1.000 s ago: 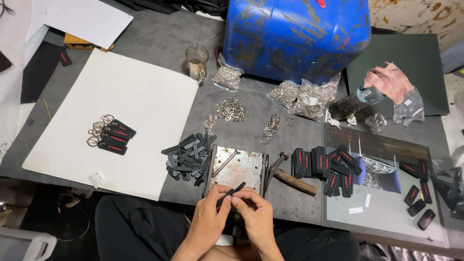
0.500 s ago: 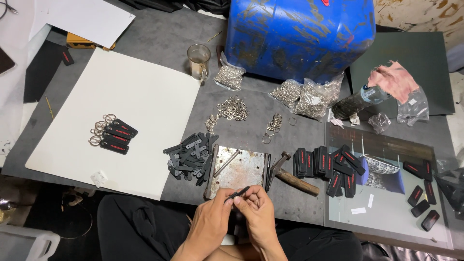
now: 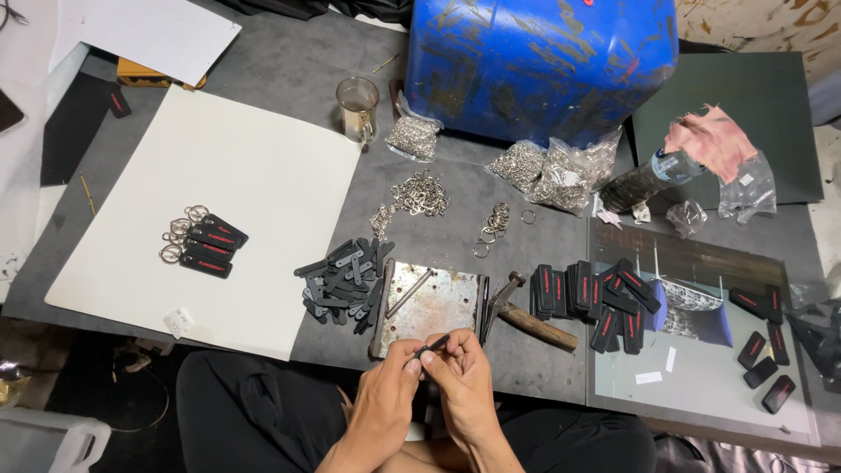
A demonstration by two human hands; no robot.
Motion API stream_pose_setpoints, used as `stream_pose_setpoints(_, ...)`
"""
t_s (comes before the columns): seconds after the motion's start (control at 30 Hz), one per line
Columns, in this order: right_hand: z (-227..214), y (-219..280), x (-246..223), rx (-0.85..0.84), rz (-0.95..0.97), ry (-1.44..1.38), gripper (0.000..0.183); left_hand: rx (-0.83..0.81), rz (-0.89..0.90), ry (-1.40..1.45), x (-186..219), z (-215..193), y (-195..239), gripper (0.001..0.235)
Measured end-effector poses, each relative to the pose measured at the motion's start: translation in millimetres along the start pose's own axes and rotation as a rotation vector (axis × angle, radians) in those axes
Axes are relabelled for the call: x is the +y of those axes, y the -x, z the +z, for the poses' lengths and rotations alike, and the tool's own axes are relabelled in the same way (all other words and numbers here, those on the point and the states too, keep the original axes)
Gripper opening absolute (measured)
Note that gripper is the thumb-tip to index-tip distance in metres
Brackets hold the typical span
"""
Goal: Assembling leather keychains by attaching metal rings and chains to leather strips using a hammer and jig
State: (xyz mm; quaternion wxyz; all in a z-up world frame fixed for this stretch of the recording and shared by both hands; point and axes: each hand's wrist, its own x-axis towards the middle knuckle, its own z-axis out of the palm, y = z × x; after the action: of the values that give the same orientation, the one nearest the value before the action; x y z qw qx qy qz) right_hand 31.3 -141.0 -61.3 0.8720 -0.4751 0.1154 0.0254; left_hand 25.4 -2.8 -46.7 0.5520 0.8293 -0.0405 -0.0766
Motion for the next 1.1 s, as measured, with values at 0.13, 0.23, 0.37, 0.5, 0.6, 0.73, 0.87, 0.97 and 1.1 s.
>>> stream_pose_setpoints(0.13, 1, 2, -10, 0.042, 0.090, 0.133, 0.027, 0.006, -0.089, 0.114, 0, 0, 5, 0.028)
stream_pose_setpoints(0.23, 9, 5, -31, -0.046, 0.153, 0.305, 0.011, -0.012, -0.131, 0.159, 4, -7, 6, 0.033)
stream_pose_setpoints(0.37, 3, 4, -37, -0.014, 0.060, 0.607, 0.010, 0.053, 0.109, -0.081, 16, -21, -2, 0.031)
stream_pose_setpoints(0.5, 3, 9, -40, -0.089, -0.024, 0.727, 0.014, 0.081, 0.159, 0.100, 19, -27, -8, 0.015)
stream_pose_setpoints(0.6, 14, 15, -44, -0.070, -0.083, 0.840, 0.012, 0.110, 0.155, 0.045, 18, -26, -10, 0.015)
stream_pose_setpoints(0.73, 22, 16, -38, 0.027, -0.096, 0.905, 0.015, 0.175, 0.199, 0.034, 18, -20, -11, 0.010)
stream_pose_setpoints(0.87, 24, 14, -32, 0.079, -0.106, 0.770, 0.010, 0.196, 0.119, 0.060, 16, -15, -10, 0.014)
stream_pose_setpoints(0.97, 12, 7, -22, 0.085, -0.049, 0.715, 0.010, 0.229, 0.003, 0.096, 9, -12, -11, 0.013)
stream_pose_setpoints(1.1, 6, 7, -26, 0.070, 0.046, 0.723, 0.012, 0.233, -0.148, 0.119, 4, -6, -10, 0.013)
